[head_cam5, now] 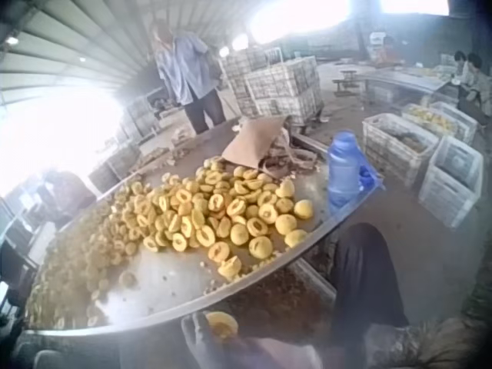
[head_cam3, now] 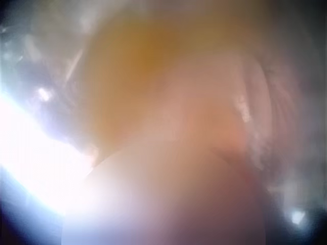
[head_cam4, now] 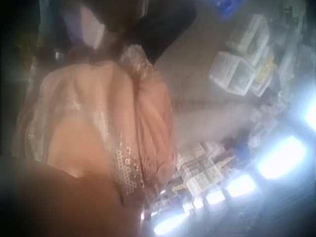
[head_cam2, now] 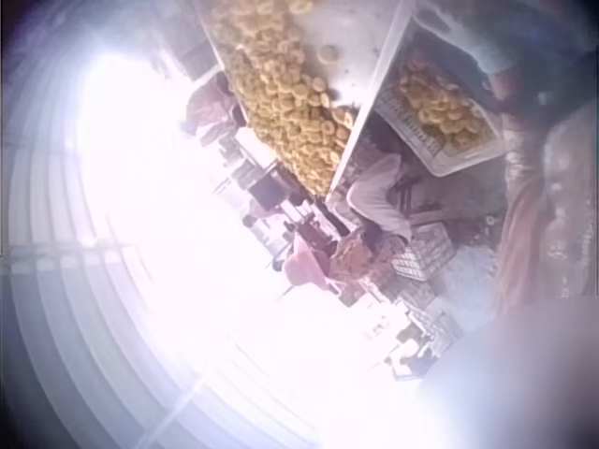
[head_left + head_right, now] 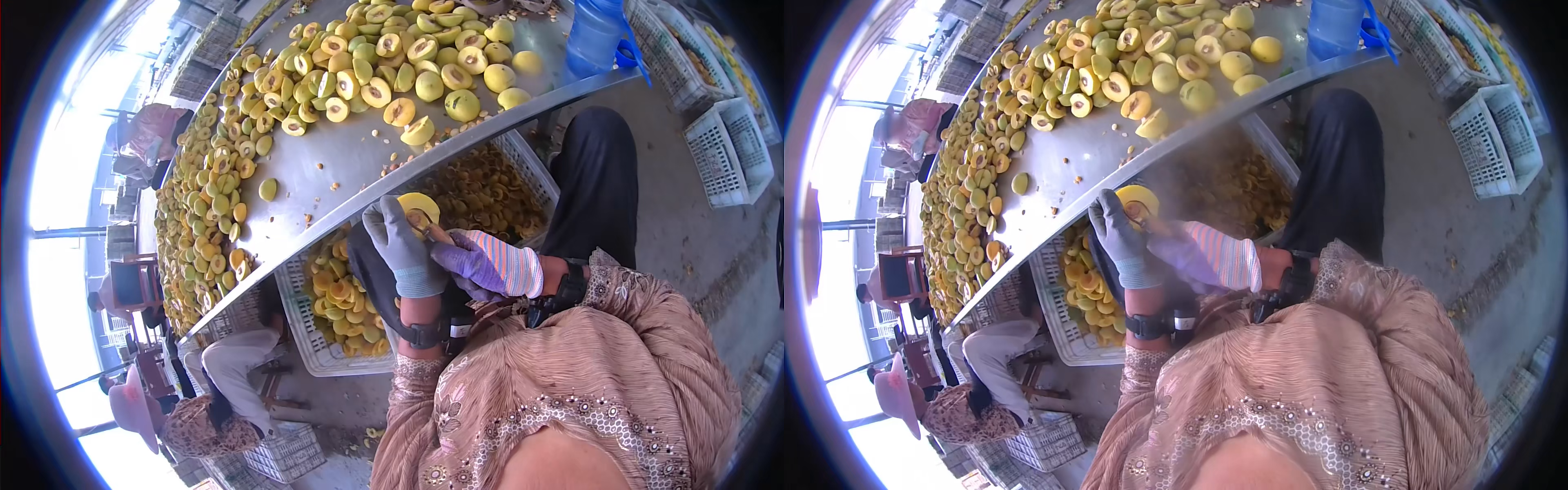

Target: The person repeatedly picks up halved mangoes from a metal table, uses a small knife to remove the seed, and places the pitted fruit into a white basket below. The person works continuously, handling each mango one at a time.

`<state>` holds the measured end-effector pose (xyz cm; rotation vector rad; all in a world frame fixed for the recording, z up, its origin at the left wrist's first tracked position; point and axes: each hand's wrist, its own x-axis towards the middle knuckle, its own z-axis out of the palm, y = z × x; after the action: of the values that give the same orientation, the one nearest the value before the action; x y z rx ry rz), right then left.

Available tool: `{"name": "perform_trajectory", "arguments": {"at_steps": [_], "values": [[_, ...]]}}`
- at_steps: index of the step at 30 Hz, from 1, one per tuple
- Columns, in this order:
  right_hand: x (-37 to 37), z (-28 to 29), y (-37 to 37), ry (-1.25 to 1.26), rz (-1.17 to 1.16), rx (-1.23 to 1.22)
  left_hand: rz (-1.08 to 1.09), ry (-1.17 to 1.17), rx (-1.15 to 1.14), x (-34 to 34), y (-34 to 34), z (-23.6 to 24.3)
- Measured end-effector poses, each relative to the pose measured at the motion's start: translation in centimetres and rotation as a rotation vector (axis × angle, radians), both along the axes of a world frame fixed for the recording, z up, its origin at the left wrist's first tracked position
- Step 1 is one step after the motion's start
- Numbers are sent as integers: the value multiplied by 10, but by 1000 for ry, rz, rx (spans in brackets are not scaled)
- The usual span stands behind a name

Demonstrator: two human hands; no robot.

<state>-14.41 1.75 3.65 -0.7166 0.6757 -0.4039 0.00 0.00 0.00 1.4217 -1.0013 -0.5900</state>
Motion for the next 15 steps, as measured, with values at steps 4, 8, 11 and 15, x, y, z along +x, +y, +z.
{"name": "perform_trajectory", "arguments": {"at_steps": [4,8,11,15], "values": [[-6,12,0,-97,39,149,54,352,12,-6,3,3],[-10,16,-6,-189,73,314,-73,-70,-137,-1,2,7],[-18,16,-9,-182,108,252,-522,702,11,11,7,21],[-14,5,-7,-190,159,258,-624,698,167,20,-2,32]]}}
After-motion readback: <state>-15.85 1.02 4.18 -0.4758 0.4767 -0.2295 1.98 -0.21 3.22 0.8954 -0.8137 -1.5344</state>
